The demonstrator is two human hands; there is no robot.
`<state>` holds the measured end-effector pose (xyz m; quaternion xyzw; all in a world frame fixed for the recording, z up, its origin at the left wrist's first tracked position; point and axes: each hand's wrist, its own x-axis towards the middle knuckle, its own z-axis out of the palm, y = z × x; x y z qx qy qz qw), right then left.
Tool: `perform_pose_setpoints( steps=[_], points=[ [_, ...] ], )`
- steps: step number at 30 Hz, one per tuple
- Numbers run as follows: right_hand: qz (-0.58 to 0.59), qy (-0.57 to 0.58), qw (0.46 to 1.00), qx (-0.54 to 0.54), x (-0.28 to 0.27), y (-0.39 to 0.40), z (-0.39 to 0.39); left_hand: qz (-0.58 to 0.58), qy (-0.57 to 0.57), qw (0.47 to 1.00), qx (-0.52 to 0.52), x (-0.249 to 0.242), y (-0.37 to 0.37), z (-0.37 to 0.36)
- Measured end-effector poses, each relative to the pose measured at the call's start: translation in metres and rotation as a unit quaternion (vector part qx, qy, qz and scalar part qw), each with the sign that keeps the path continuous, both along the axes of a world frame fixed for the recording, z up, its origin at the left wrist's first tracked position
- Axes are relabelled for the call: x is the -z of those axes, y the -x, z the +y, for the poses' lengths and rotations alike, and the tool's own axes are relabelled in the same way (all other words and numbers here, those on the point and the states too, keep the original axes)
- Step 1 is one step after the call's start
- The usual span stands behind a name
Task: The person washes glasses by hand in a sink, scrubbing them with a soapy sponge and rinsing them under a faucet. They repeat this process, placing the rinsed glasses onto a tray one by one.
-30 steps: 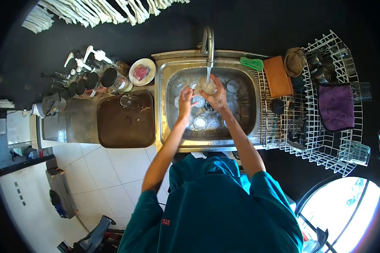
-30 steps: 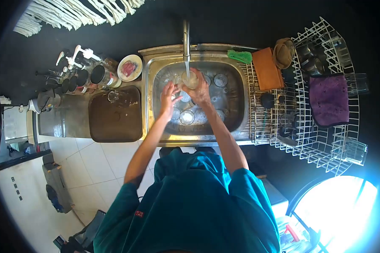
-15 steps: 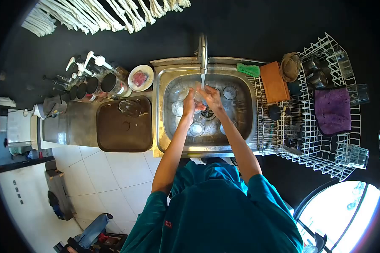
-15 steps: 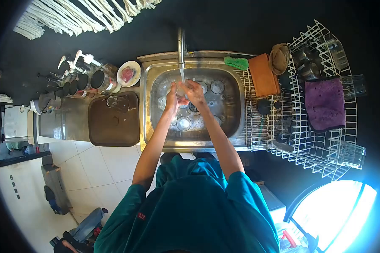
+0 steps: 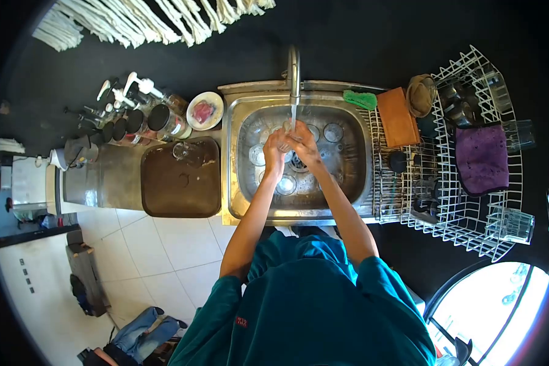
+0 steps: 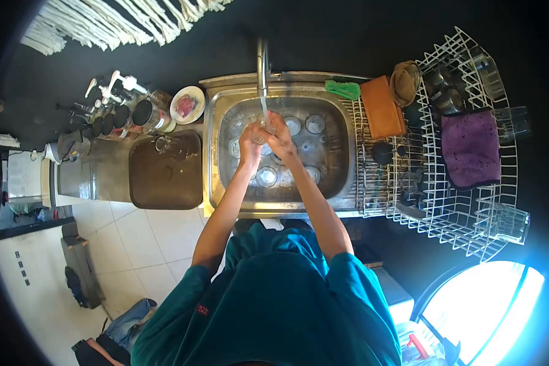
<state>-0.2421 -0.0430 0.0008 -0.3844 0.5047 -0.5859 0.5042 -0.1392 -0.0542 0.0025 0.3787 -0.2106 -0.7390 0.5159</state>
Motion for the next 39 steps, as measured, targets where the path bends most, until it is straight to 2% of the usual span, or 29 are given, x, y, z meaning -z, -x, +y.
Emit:
perform_pose_setpoints(
  steps=[2,3,4,5,6,7,8,9,10,11,12,14,16,17,18,20,22,24,25,26,27,28,29,30,31,32,34,35,39],
  points=[
    [0.032,0.041,0.998,-0.043,-0.012,-0.004,0.006,0.019,-0.03,0.999,0.012,-0.008,0.0,-0.002],
    [0.105,0.05,0.993,-0.019,-0.02,-0.007,0.007,-0.015,-0.047,0.998,0.036,0.002,-0.003,-0.007],
    [0.107,0.052,0.993,-0.018,-0.03,-0.005,0.009,-0.049,-0.064,0.995,0.059,0.003,-0.004,-0.01],
    [0.189,0.07,0.979,-0.014,-0.04,-0.003,0.012,-0.047,-0.063,0.995,0.059,0.005,-0.004,-0.012],
    [0.27,0.087,0.959,-0.009,-0.043,-0.002,0.013,-0.081,-0.04,0.995,0.05,0.004,-0.004,-0.013],
    [0.27,0.086,0.959,-0.012,-0.039,-0.005,0.012,-0.114,-0.019,0.993,0.039,0.003,-0.006,-0.013],
    [0.315,0.131,0.939,0.037,-0.034,-0.01,0.011,-0.112,-0.021,0.993,0.035,0.003,-0.006,-0.011],
    [0.358,0.179,0.913,0.084,-0.029,-0.012,0.008,-0.171,0.03,0.985,0.018,-0.001,-0.004,-0.012],
    [0.359,0.185,0.911,0.08,-0.025,-0.011,0.006,-0.23,0.084,0.97,0.0,-0.007,-0.002,-0.016],
    [0.316,0.091,0.941,0.075,-0.021,-0.009,0.005,-0.229,0.137,0.964,-0.01,-0.011,-0.001,-0.013],
    [0.268,-0.007,0.961,0.069,-0.016,-0.008,0.005,-0.23,0.138,0.963,-0.014,-0.012,0.001,-0.012],
    [0.268,-0.012,0.962,0.055,0.001,-0.002,-0.003,-0.306,0.215,0.926,-0.054,-0.013,0.003,-0.01],
    [0.021,-0.054,0.997,0.053,0.007,-0.003,-0.002,-0.292,0.167,0.941,-0.045,-0.018,0.005,-0.005],
    [-0.026,-0.085,0.992,0.09,0.01,-0.005,-0.001,-0.305,0.179,0.934,-0.056,-0.022,0.008,-0.003],
    [-0.026,-0.087,0.992,0.091,0.011,-0.006,0.002,-0.319,0.192,0.926,-0.066,-0.024,0.011,-0.002],
    [-0.311,-0.128,0.94,0.058,0.01,-0.006,0.006,-0.348,0.203,0.914,-0.043,-0.03,0.014,-0.005],
    [-0.343,-0.133,0.928,0.057,0.018,-0.007,0.012,-0.531,0.291,0.795,-0.036,-0.027,0.021,-0.007],
    [-0.408,-0.138,0.901,0.056,0.021,-0.007,0.016,-0.534,0.299,0.789,-0.038,-0.024,0.021,-0.007],
    [-0.409,-0.135,0.901,0.055,0.021,-0.007,0.016,-0.499,0.285,0.818,-0.021,-0.023,0.019,-0.006],
    [-0.371,-0.126,0.918,0.069,0.022,-0.006,0.017,-0.463,0.269,0.845,-0.002,-0.021,0.016,-0.006],
    [-0.333,-0.118,0.932,0.083,0.022,-0.006,0.018,-0.465,0.27,0.843,-0.002,-0.013,0.013,-0.009],
    [-0.335,-0.118,0.931,0.083,0.011,-0.008,0.019,-0.384,0.227,0.895,0.009,-0.001,0.009,-0.012],
    [-0.207,-0.082,0.973,0.061,0.0,-0.007,0.021,-0.298,0.179,0.937,0.02,0.012,0.004,-0.014],
    [-0.074,-0.046,0.995,0.036,-0.004,-0.007,0.024,-0.243,0.153,0.957,0.05,0.008,-0.002,-0.017],
    [0.189,0.023,0.977,0.097,-0.007,-0.006,0.018,-0.161,0.085,0.98,0.075,0.005,-0.007,-0.014],
    [0.189,0.024,0.977,0.094,-0.011,-0.007,0.017,-0.077,0.018,0.992,0.098,0.001,-0.011,-0.012],
    [0.288,0.072,0.951,0.091,-0.04,-0.009,0.013,-0.038,-0.015,0.993,0.106,0.006,-0.018,-0.014],
    [0.275,0.051,0.954,0.103,-0.056,-0.012,0.012,0.002,-0.049,0.992,0.118,0.01,-0.019,-0.013],
    [0.275,0.028,0.957,0.086,-0.056,-0.008,0.003,0.01,-0.039,0.992,0.12,-0.006,-0.016,-0.007]
  ],
)
